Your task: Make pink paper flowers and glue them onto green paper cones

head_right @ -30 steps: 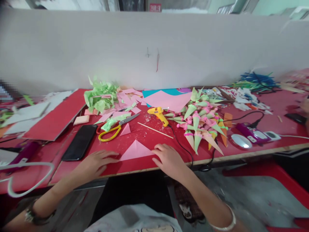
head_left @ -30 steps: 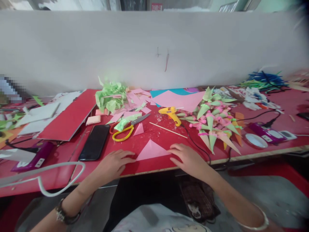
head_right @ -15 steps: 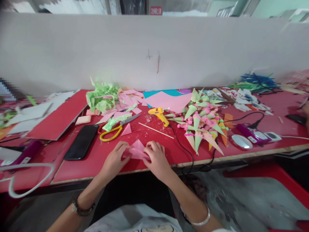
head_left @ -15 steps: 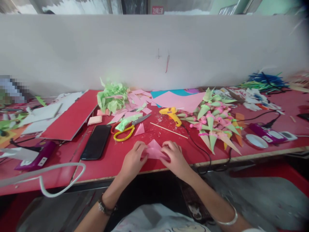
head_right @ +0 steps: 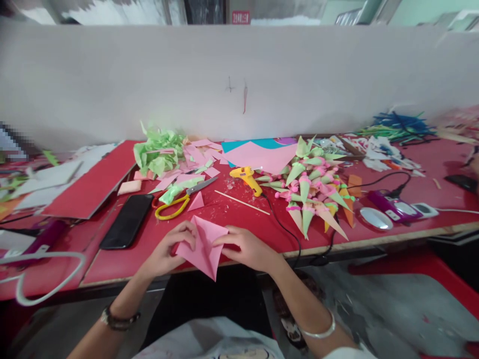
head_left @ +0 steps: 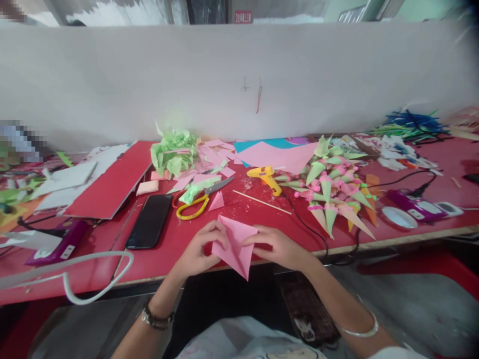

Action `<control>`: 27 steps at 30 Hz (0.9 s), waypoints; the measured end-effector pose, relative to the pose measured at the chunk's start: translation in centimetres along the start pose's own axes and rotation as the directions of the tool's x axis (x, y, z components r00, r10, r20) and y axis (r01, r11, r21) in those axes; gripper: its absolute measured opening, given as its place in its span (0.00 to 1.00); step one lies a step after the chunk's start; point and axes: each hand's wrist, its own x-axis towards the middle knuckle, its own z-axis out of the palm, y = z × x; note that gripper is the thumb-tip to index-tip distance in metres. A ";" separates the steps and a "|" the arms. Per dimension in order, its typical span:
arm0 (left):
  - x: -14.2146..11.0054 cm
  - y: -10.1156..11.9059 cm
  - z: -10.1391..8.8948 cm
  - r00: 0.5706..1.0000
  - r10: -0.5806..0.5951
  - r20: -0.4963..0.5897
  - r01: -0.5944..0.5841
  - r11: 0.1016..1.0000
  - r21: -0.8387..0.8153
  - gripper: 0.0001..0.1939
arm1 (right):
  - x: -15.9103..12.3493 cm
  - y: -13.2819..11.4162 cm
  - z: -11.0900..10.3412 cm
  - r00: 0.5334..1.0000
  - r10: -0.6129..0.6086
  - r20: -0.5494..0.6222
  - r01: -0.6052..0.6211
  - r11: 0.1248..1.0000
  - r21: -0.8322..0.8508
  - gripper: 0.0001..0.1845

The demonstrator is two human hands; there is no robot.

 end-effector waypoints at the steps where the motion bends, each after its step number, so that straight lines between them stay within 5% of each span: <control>1: 0.0 -0.1 -0.1 1.000 -0.005 -0.008 0.005 1.000 -0.012 0.08 | 0.2 0.0 0.1 0.999 -0.008 -0.037 0.009 1.000 0.012 0.14; 5: -0.2 -0.3 -0.8 0.999 -0.028 -0.021 0.027 0.999 -0.032 0.08 | 0.6 0.2 0.2 0.984 -0.056 -0.172 0.061 0.998 0.027 0.14; 13: -0.3 -0.3 -1.9 1.000 -0.022 0.018 0.023 0.999 -0.034 0.05 | 1.2 0.7 0.2 0.963 -0.091 -0.255 0.107 0.993 0.048 0.11; 21: -0.6 -0.7 -0.8 0.959 -0.176 -0.222 0.176 0.984 -0.020 0.08 | 1.7 0.9 1.5 0.919 0.112 -0.377 0.015 0.949 0.316 0.08; 24: -0.1 -0.9 0.4 0.893 -0.270 -0.361 0.220 0.960 -0.174 0.11 | 2.1 0.6 2.3 0.893 0.261 -0.366 -0.054 0.871 0.488 0.10; 27: 0.7 -1.0 1.8 0.744 -0.447 -0.497 0.206 0.860 -0.466 0.12 | 2.5 0.2 2.9 0.870 0.331 -0.364 -0.065 0.811 0.582 0.14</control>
